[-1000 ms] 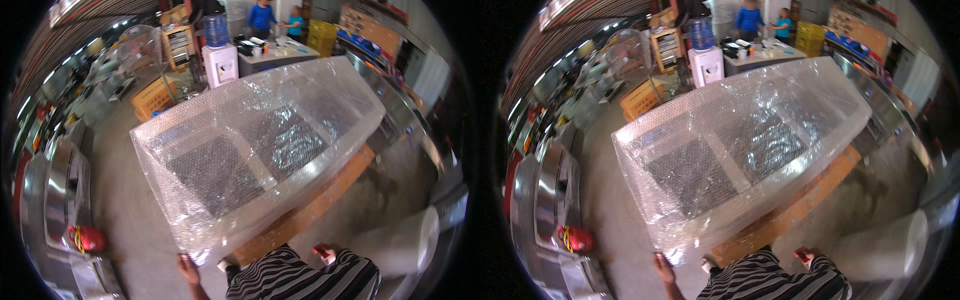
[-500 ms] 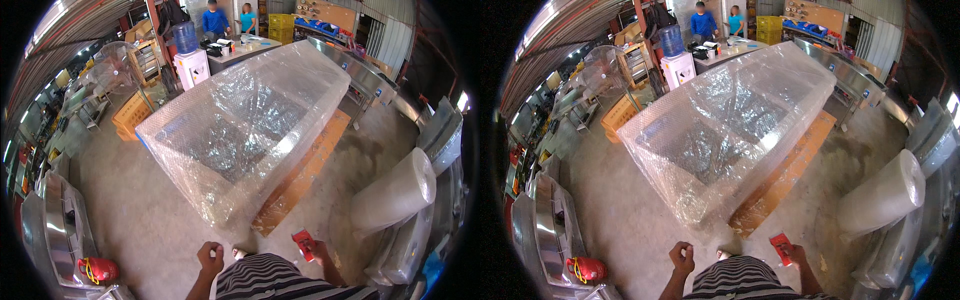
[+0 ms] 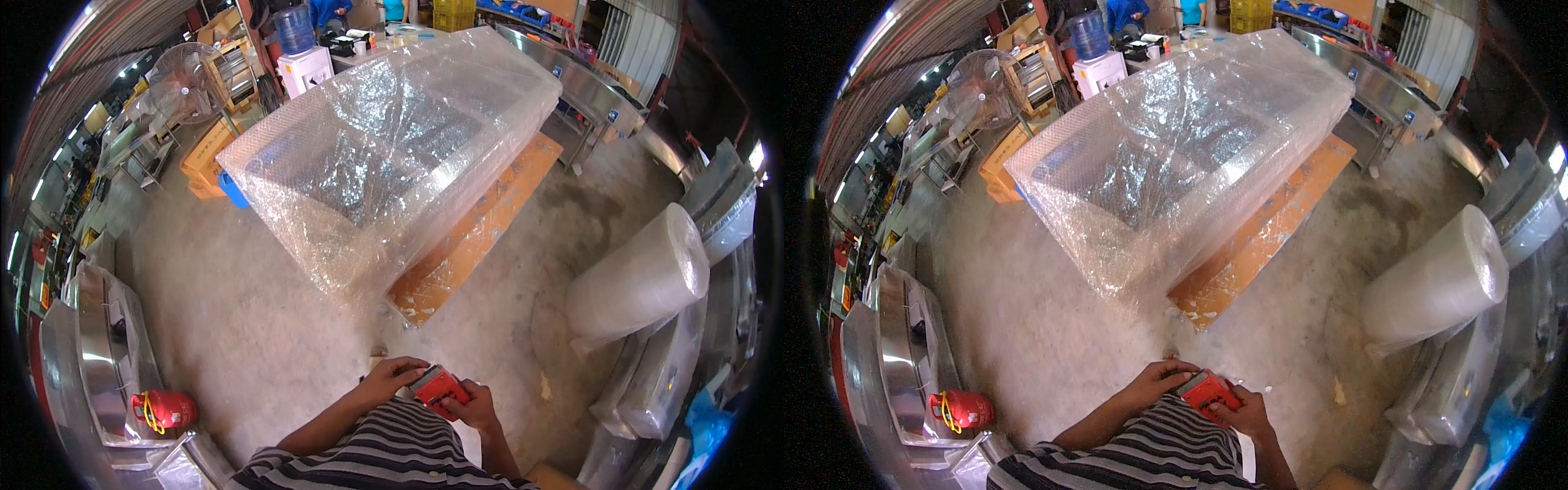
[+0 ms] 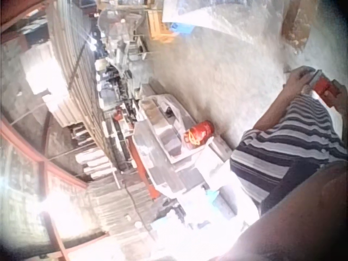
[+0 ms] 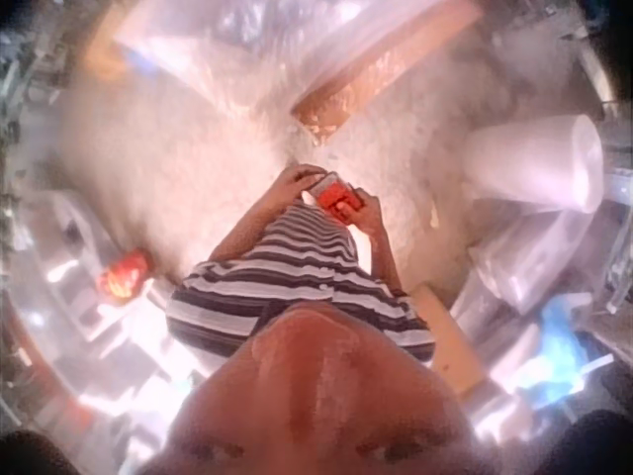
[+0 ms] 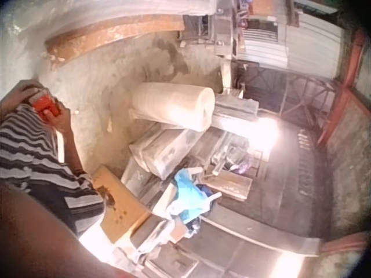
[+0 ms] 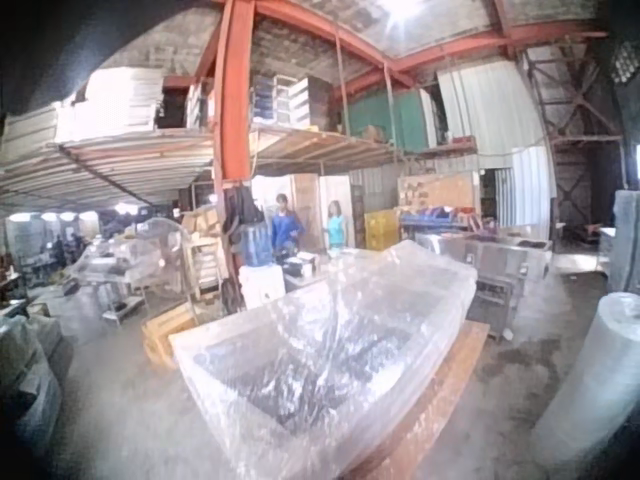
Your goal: The person wraps a large rectangular object with bubble wrap and secures it with packing tape. They smooth the wrap, apply tape along the edges, and rotate the object to cover all sides.
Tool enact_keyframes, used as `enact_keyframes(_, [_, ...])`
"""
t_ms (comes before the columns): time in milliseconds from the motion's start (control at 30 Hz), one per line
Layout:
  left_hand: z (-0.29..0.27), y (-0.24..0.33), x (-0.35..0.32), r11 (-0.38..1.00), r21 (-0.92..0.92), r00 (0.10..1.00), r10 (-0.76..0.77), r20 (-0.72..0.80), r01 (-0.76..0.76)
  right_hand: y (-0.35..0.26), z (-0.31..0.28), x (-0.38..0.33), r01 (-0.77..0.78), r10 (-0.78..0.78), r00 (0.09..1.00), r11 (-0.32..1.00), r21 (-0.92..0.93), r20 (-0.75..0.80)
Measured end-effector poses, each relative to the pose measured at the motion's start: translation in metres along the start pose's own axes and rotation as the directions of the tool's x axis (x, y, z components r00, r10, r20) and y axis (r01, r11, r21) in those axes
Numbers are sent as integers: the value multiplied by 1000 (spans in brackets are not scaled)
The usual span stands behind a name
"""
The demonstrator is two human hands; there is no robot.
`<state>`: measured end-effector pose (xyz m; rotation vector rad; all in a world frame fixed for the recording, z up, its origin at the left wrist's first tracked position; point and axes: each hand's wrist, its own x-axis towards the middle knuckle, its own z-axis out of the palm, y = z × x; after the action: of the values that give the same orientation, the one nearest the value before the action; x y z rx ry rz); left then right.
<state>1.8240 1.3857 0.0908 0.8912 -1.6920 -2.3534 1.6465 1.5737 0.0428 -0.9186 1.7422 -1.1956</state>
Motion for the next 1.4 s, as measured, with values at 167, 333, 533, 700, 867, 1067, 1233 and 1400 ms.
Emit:
enact_keyframes(167, [-14, -14, 6, 997, 76, 1000, -25, -11, 26, -24, 13, -8, 37, -50, 991, 994, -103, -122])
enact_keyframes(333, [-28, -8, 9, 981, -159, 993, -119, -25, 113, -16, 27, -4, -15, 6, 999, 986, -166, -51])
enact_keyframes(533, [-51, 5, 1, 997, 57, 990, 64, -123, -58, -49, 41, 17, -30, 33, 999, 991, -128, 28])
enact_keyframes(700, [-74, 39, 10, 935, 317, 938, 243, -247, -159, -85, 53, 46, -63, 73, 996, 984, -169, 52])
enact_keyframes(867, [-130, 91, 30, 804, 457, 702, 572, -424, -379, -83, 53, 86, -22, 24, 1000, 985, -169, 8])
enact_keyframes(1067, [-173, 140, 46, 582, 808, 545, 708, -449, -91, -81, 75, 126, -22, 20, 1000, 994, -104, -20])
enact_keyframes(1233, [-187, 125, 65, 462, 883, 431, 781, -452, 88, -68, 104, 145, 7, -8, 1000, 1000, -23, -12])
enact_keyframes(1400, [-206, 92, 83, 424, 889, 393, 798, -457, 173, -55, 119, 156, -18, 18, 1000, 998, -62, 10])
